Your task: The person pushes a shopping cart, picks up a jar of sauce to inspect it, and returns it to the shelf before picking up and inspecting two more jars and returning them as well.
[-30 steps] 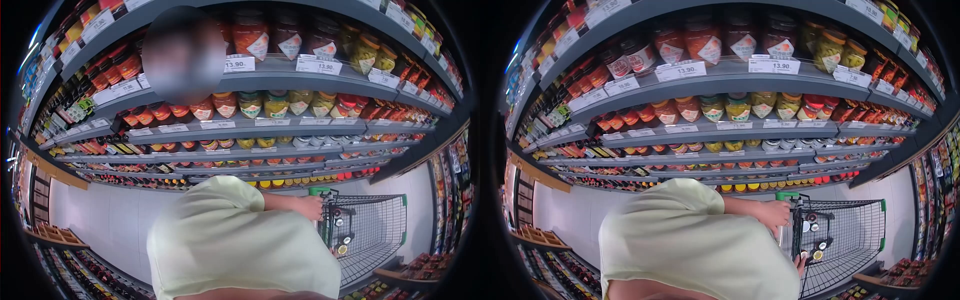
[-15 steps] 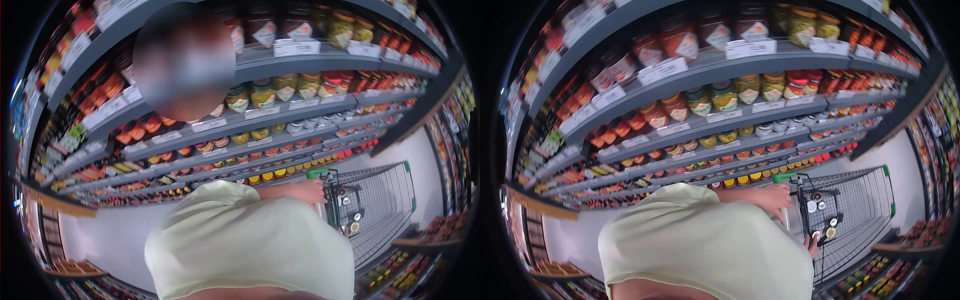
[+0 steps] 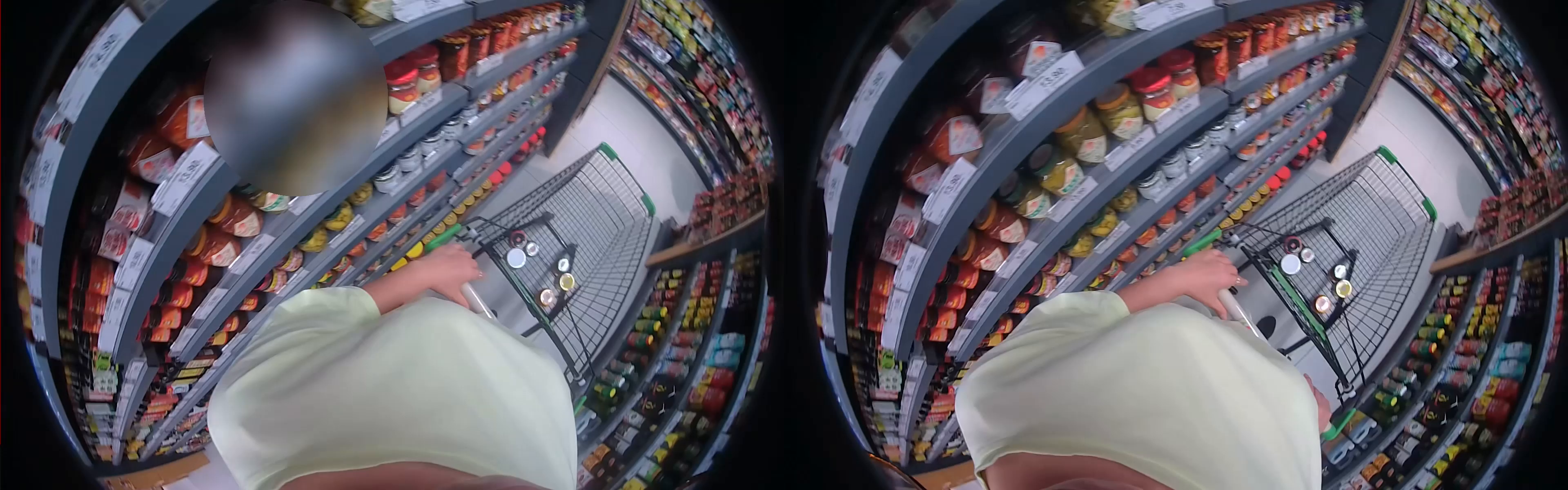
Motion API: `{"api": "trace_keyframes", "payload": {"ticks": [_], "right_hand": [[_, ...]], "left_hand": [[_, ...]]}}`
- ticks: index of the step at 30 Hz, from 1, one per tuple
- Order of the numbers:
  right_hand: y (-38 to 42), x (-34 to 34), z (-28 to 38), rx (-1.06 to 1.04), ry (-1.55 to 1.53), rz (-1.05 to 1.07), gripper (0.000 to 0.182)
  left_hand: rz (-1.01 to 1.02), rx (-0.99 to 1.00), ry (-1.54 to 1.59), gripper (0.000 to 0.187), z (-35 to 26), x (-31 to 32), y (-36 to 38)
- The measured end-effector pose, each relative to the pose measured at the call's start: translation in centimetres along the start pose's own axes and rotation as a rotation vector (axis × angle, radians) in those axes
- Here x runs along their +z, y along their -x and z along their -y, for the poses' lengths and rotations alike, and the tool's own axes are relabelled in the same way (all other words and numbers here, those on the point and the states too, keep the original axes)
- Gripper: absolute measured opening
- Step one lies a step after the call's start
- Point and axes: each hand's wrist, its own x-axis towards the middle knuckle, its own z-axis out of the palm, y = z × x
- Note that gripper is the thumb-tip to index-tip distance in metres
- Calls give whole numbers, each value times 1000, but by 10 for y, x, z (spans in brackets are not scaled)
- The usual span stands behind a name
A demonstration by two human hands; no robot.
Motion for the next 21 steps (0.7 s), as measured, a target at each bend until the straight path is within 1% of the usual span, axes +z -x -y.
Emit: {"api": "trace_keyframes", "payload": {"ticks": [1, 3, 4, 5, 6, 7, 8, 10, 11, 12, 14, 17, 19, 21], "right_hand": [[4, 0, -2, -9, 50, 53, 32], [10, 0, -2, -36, 143, 164, 31], [10, 1, -1, -26, 153, 165, 31], [8, 3, 1, -67, 102, 18, 24], [5, 3, 3, -109, 51, -122, 17], [2, 3, 1, -101, 63, -105, 17], [-1, 2, -3, -111, 91, -82, 11], [-7, -3, 3, -106, 128, -37, 13], [-12, -6, 12, -79, 168, -105, 18], [-17, -8, 17, -54, 207, -173, 23], [-25, -7, 14, -54, 225, -167, 26], [-37, -4, 4, -47, 245, -179, 29], [-45, -5, -1, -39, 250, -177, 30], [-53, -6, -5, -48, 240, -190, 32]], "left_hand": [[1, 24, 5, 81, -1, 0, 0], [40, -70, 21, 83, -5, -2, 1], [-11, -59, 14, 77, -3, 2, 0], [-12, -49, 25, 77, -3, 5, -5], [-42, -135, 29, 73, -1, 8, -9], [-66, -221, 36, 70, -2, 9, -12], [-86, -239, -11, 65, -3, 9, -15], [-127, -269, 19, 64, -1, 11, -21], [-158, -274, 33, 63, -1, 8, -24], [-145, -266, 50, 63, -2, 1, -27], [-38, -320, 71, 64, -4, -12, -35], [-33, -314, 74, 63, 0, -13, -50], [-48, -307, 55, 62, 4, -8, -60], [-145, -279, 56, 59, 9, -3, -69]]}}
